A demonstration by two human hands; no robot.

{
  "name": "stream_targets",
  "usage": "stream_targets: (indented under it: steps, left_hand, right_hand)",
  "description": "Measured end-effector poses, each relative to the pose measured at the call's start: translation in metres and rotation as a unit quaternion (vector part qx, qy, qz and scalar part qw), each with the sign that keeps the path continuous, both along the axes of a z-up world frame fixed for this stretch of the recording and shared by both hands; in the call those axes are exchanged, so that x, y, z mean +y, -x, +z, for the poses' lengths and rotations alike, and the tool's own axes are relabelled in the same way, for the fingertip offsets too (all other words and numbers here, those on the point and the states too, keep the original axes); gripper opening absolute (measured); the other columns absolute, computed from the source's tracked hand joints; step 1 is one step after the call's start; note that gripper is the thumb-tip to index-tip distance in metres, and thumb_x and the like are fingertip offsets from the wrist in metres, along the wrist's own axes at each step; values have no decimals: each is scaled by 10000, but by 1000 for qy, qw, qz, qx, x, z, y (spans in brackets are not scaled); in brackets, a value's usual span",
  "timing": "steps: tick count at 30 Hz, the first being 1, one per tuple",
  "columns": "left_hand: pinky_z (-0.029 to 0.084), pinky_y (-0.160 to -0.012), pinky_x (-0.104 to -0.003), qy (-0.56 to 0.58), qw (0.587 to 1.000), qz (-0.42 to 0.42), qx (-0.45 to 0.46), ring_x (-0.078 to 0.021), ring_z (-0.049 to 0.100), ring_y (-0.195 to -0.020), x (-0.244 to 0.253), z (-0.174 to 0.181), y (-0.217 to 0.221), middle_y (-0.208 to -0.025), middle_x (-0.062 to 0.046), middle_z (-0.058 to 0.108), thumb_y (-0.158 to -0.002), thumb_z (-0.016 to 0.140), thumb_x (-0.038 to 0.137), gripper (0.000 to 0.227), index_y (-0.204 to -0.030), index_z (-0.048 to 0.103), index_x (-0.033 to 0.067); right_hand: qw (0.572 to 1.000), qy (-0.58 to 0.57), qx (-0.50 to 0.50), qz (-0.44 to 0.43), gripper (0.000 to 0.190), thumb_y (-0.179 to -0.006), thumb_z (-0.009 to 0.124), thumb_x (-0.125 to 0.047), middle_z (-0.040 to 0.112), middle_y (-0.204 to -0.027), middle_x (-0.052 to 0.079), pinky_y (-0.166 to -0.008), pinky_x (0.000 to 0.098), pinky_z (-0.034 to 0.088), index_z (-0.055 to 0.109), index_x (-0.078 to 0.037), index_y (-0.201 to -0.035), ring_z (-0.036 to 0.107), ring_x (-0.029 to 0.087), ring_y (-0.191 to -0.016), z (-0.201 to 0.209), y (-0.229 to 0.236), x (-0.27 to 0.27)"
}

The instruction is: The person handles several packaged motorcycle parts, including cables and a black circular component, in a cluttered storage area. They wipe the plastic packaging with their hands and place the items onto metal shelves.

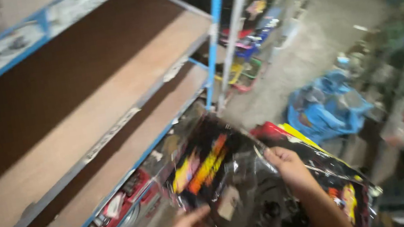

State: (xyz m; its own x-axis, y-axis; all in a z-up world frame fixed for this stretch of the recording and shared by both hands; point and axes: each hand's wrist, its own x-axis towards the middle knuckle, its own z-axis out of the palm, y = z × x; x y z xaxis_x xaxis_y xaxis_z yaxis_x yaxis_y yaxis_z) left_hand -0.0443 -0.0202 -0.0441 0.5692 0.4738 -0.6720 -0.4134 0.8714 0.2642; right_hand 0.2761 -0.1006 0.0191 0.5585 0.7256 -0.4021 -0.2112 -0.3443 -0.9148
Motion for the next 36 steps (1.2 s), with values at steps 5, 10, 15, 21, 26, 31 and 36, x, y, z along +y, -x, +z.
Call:
stream_targets:
  steps: [5,10,15,21,26,31,36]
  left_hand:
    - [377,-1134,-447,-162,960,168,-152,-318,555,-1261,77,109,-7,-1388,-239,601,-868,494,-90,434,-1298,556,-82]
    - [470,-950,-436,-118,982,143,-21,-256,651,-982,88,124,-22,-1165,-187,677,-903,618,11,523,-1378,398,8]
    - [575,-877,-473,-62,996,60,31,-329,693,-1012,75,75,-38,-1199,-217,707,-1025,523,22,173,-1156,596,-62]
    - [573,-677,-395,-69,994,74,34,-260,698,-797,80,57,-47,-1023,-191,737,-1035,587,173,226,-1180,612,1]
    - [575,-705,-412,-56,991,98,76,-284,691,-770,84,41,-54,-959,-225,733,-1013,631,114,171,-1099,658,-31]
    - [557,-678,-358,-110,984,105,94,-253,692,-818,115,60,-59,-1017,-196,745,-1038,584,140,157,-1115,652,21]
    - [540,-646,-292,-134,975,149,99,-213,691,-787,142,49,-69,-1064,-171,750,-1051,570,113,102,-1100,623,41]
  right_hand:
    - [997,-36,-20,64,207,-992,619,-127,701,-971,111,-731,322,473,690,60,-1046,583,170,-812,20,-16,97]
    - [996,13,9,86,378,-905,640,-275,584,-1325,159,-956,419,401,726,-1,-1151,527,306,-1148,30,-29,206]
    - [989,-18,112,99,345,-867,640,4,683,-1214,164,-1013,344,444,663,44,-1208,614,259,-1124,15,-41,231]
    - [963,83,152,204,603,-910,669,-179,615,-1018,112,-474,307,558,497,-33,-1470,533,122,-559,16,-63,198]
    - [969,41,107,219,179,-927,666,-11,646,-735,130,-493,259,404,678,95,-1071,564,172,-575,-30,-76,174]
    - [975,-86,137,154,210,-953,616,-36,586,-758,82,-432,233,315,652,54,-1140,470,122,-540,-11,-57,204]
    - [972,-143,183,36,344,-964,618,2,658,-958,175,-663,301,571,578,126,-1282,650,226,-745,-23,-47,231]
